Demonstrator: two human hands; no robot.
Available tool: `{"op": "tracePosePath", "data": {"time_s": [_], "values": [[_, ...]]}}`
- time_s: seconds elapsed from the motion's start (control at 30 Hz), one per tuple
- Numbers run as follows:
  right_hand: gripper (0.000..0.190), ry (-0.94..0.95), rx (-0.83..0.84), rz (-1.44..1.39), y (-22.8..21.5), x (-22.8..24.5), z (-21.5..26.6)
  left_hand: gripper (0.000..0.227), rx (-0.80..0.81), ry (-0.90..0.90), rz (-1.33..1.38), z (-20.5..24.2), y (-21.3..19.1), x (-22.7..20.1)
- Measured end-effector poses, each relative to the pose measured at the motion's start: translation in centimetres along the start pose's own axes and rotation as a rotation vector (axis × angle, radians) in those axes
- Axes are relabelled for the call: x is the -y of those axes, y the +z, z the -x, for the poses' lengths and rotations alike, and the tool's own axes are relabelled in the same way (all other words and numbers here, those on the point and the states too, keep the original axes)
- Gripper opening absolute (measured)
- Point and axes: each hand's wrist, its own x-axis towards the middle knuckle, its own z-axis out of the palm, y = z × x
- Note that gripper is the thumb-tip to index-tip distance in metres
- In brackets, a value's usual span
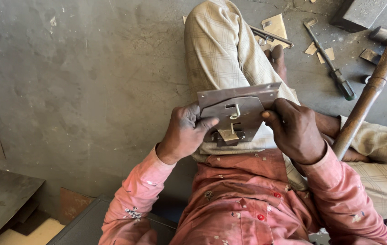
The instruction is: The person sits on the floor and assembles a metal lock mechanism by hand. They place small metal components into a rectangular metal plate, then use a hammer and punch to secure them. The person repeatedly hammers the components into place and inspects the assembly.
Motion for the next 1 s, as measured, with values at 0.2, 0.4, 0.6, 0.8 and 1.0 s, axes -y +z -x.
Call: {"op": "tracePosePath", "data": {"time_s": [0.2, 0.4, 0.6, 0.8, 1.0], "values": [[0.023, -0.106, 0.002, -0.027, 0.8, 0.0, 0.5, 0.027, -0.100, 0.024, 0.082, 1.3, 0.9, 1.4], [0.016, -0.165, -0.029, 0.017, 0.6, 0.8, 2.4, 0.023, -0.155, -0.009, -0.080, 3.7, 2.4, 0.8], [0.016, -0.209, -0.096, 0.104, 1.4, 1.0, 4.9, 0.011, -0.084, 0.204, 0.042, 4.7, 1.7, -1.5], [0.016, -0.063, -0.018, 0.033, 1.7, -0.2, 2.0, 0.022, -0.214, 0.042, -0.093, 3.1, 1.9, 2.2], [0.041, -0.063, -0.266, 0.156, 4.2, 0.3, -2.3, 0.040, -0.385, -0.031, -0.094, -3.4, 1.8, 7.8]]}}
